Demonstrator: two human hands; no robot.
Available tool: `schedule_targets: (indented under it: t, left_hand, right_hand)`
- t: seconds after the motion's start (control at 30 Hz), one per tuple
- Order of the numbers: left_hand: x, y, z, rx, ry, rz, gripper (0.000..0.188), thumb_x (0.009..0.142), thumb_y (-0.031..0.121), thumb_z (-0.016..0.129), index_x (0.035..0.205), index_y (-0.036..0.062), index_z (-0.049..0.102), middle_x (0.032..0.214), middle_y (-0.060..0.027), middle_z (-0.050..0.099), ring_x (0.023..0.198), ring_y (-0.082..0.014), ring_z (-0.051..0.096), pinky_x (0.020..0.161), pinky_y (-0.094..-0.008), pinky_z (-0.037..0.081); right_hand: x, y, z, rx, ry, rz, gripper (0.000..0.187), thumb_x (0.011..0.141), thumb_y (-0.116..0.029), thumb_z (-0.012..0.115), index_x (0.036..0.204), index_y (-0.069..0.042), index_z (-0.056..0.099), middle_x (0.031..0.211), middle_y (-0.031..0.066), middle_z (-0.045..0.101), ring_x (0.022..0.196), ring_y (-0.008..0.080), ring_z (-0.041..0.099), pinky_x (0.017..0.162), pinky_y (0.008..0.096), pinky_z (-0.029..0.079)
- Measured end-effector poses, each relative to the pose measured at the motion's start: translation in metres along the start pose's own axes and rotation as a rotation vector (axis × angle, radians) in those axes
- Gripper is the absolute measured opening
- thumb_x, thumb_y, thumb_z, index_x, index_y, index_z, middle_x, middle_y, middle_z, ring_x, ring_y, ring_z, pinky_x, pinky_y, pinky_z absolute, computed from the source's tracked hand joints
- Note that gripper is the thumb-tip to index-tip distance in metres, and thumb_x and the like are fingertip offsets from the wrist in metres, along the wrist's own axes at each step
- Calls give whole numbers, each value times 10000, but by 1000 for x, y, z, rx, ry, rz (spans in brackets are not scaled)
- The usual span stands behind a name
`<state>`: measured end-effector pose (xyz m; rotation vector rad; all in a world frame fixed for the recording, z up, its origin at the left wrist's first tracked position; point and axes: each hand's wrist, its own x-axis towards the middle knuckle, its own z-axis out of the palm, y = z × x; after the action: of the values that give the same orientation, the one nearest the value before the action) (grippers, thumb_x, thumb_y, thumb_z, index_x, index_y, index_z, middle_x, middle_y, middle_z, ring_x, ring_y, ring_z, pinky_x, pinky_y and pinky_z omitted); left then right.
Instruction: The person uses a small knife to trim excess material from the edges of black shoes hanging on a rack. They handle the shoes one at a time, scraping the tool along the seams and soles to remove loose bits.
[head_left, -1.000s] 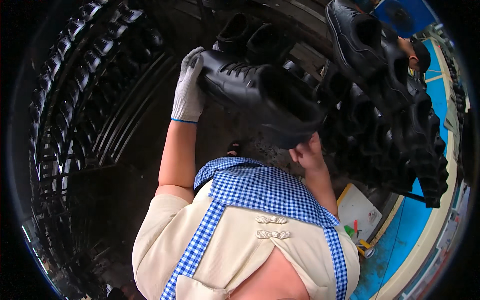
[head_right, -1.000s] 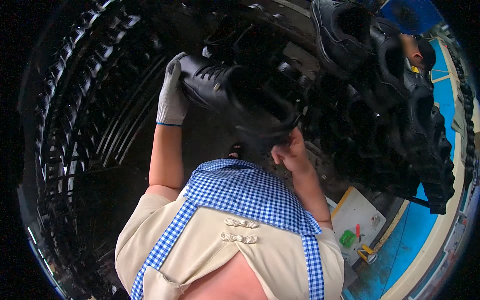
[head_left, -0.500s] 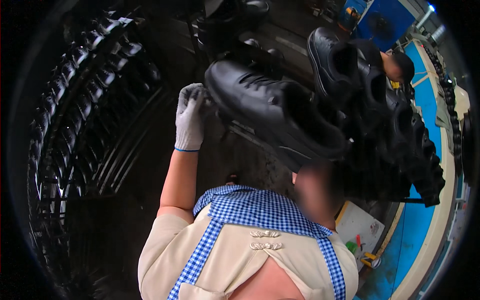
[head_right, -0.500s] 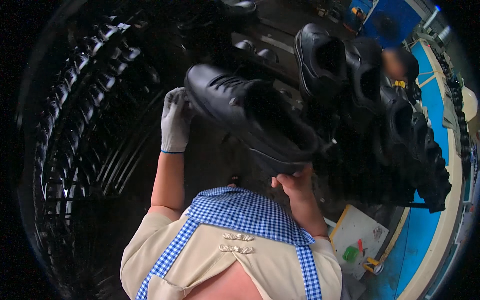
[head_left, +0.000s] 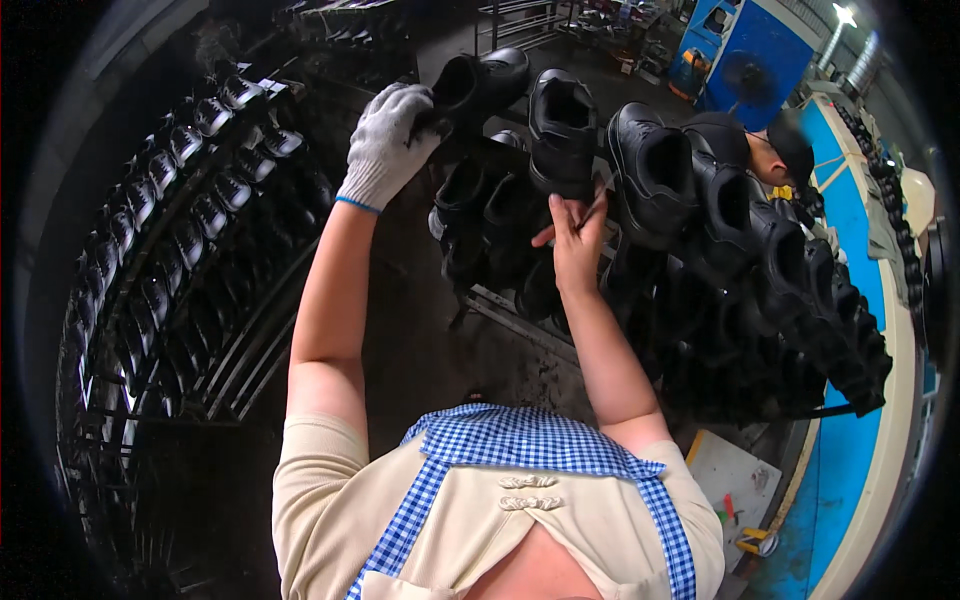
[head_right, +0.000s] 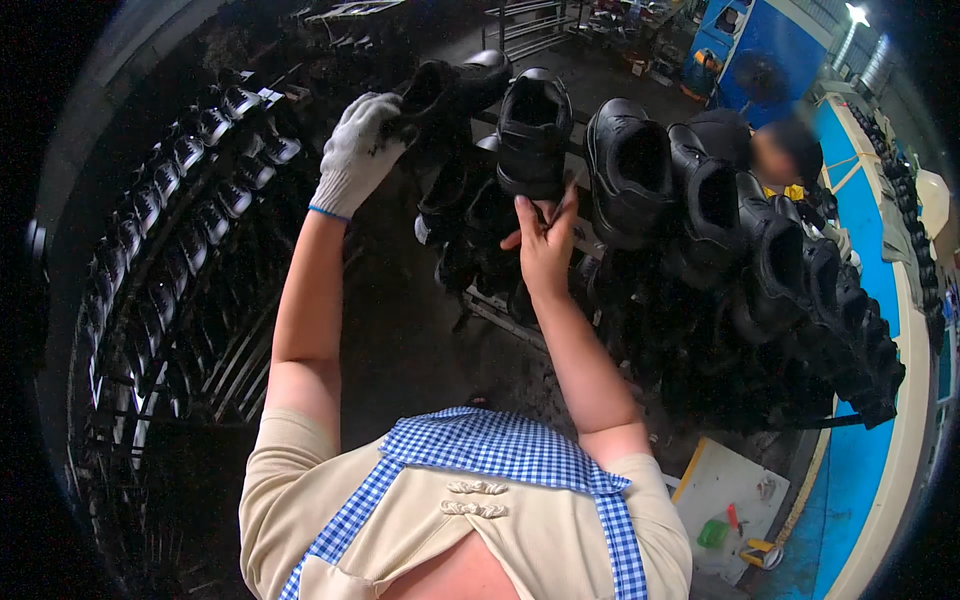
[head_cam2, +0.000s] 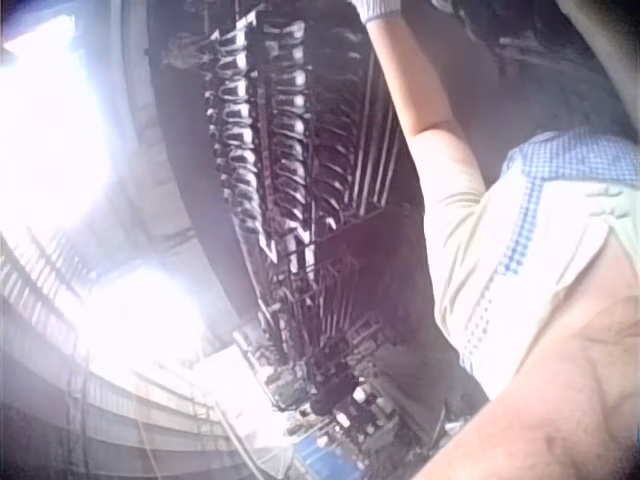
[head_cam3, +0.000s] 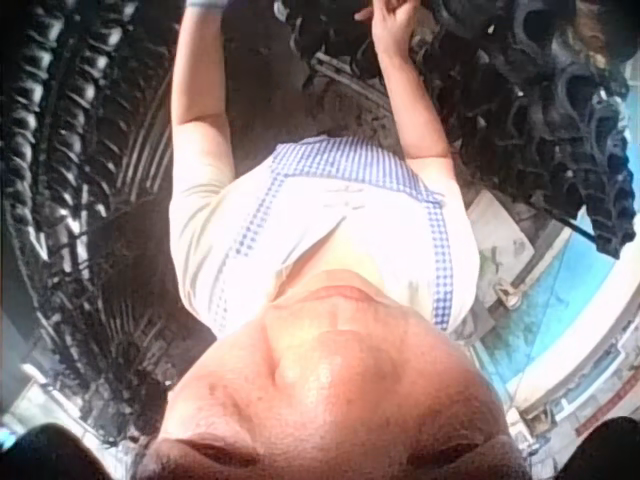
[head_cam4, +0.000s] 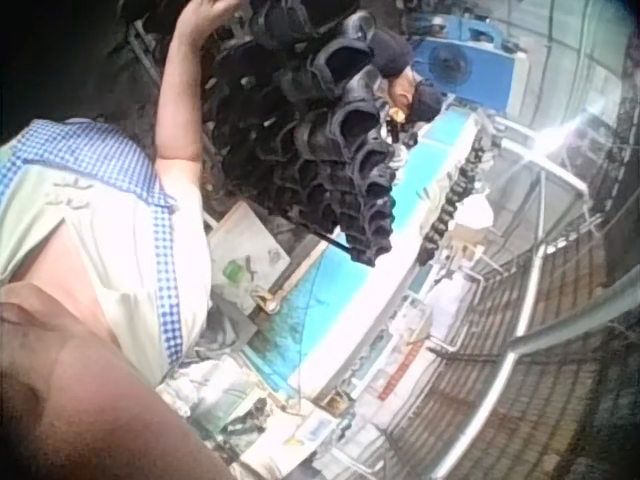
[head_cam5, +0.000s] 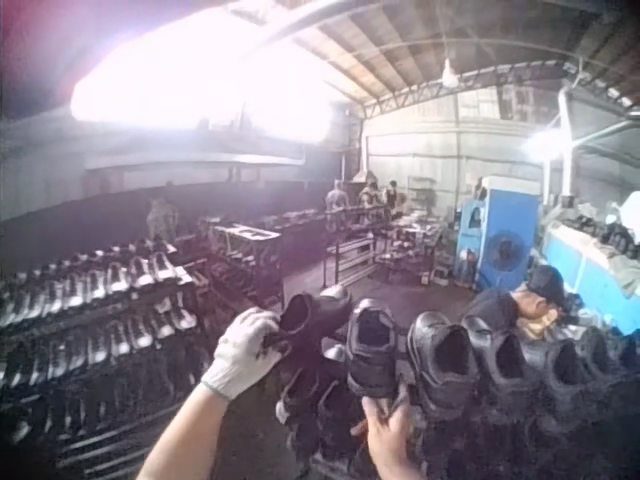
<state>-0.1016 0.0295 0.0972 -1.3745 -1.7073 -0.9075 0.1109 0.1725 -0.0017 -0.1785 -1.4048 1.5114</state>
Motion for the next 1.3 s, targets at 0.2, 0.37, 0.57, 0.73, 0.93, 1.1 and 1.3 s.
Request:
schedule_targets:
  t: [0.2,0.37,0.57,0.73,0.93,1.1,1.3]
  left_hand:
    - [-60,54,-43,-174,29,-75,190,786,92,727,914,4,617,912,-156,651,903,-334,649,955,-425,484]
    - [-142,95,-77,-807,240,-825,155,995,101,541,1122,23,584,1017,-61,635,969,-151,599,892,-302,481]
    - [-177,144,-64,-1743,129,-1610,311,960,271,605,1181,53,585,1169,-90,631,1052,-198,624,884,-339,520]
    - [-181,158,-65,-1621,3,-1521,365,958,209,575,1276,31,546,1200,-121,624,1105,-222,617,936,-373,521]
    - [-189,168,-59,-1025,-135,-1115,333,929,100,637,1249,23,585,1140,-89,641,1035,-179,616,917,-317,502]
    - [-205,162,-48,-908,-298,-940,347,944,88,615,1282,62,541,1152,-59,613,1058,-152,596,922,-300,506]
    - [-196,166,-40,-848,-368,-1002,295,924,152,663,1190,32,616,1057,-89,650,988,-180,621,858,-312,508]
  right_hand:
    - [-59,21,-23,-109,-231,99,658,887,-123,720,1431,-66,354,1029,55,634,593,31,542,464,188,427]
    - [-95,-19,4,-321,-641,-102,791,801,-226,825,1456,-119,393,990,88,628,609,80,576,558,215,494]
    - [-89,-3,6,-338,-665,-57,673,812,-273,812,1371,-47,512,964,86,587,749,142,612,635,250,523]
    - [-87,-4,-9,-394,-737,-69,520,828,-251,797,1267,-43,611,934,72,600,779,148,633,629,248,531]
    - [-72,-43,-4,-539,-670,-397,325,812,-105,786,1123,-52,710,882,88,644,703,174,672,562,237,549]
    - [-65,-46,-5,-582,-730,-572,338,753,48,781,1075,-36,725,894,82,638,724,179,696,576,233,573]
    - [-70,-31,-11,-919,-736,-718,197,819,-26,746,977,-62,633,924,100,606,694,230,689,557,258,571]
